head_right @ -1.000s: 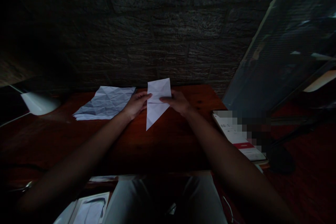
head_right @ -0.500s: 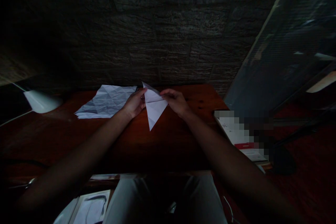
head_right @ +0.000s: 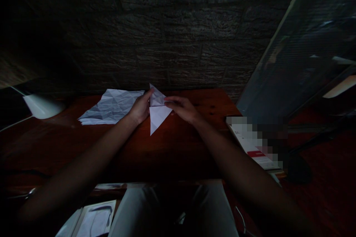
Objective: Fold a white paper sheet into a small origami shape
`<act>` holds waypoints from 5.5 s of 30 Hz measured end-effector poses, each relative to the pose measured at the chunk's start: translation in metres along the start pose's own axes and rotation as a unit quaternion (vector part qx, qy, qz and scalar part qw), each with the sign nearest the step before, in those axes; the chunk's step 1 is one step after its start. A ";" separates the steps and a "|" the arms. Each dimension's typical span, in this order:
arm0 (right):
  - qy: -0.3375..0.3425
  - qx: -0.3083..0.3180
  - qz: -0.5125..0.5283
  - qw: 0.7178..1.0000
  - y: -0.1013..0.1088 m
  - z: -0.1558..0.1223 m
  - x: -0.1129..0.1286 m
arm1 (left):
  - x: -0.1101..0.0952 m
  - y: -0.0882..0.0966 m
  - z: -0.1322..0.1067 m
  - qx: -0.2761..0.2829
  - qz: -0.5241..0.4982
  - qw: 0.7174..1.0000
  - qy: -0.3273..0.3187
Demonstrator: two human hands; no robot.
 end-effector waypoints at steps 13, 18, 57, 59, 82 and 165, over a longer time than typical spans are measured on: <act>0.013 -0.043 0.007 0.999 0.009 0.009 -0.014 | 0.003 -0.004 -0.005 0.010 0.008 1.000 -0.017; -0.006 -0.050 0.005 0.999 0.007 0.010 -0.019 | 0.010 -0.001 -0.005 -0.019 0.029 0.999 -0.041; -0.132 0.004 0.030 0.991 -0.004 -0.006 -0.008 | 0.016 -0.006 -0.002 0.026 -0.048 0.996 0.077; -0.133 0.012 0.029 0.991 -0.005 -0.005 -0.008 | 0.013 -0.005 -0.002 0.016 -0.042 0.996 0.075; -0.124 0.112 -0.060 0.984 0.006 -0.006 -0.007 | -0.027 -0.032 -0.034 0.192 0.479 0.811 -0.276; 0.038 -0.144 0.105 0.983 0.014 0.009 -0.002 | 0.022 -0.028 -0.012 0.033 0.020 0.999 0.001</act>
Point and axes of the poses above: each hand's wrist, its own z-axis towards the middle knuckle, its own y-axis out of the back of the hand, x = y × z, the point moved 5 cm from there along z, towards the middle knuckle, and after that the axes turned 2 degrees about -x, right-handed, at the moved point
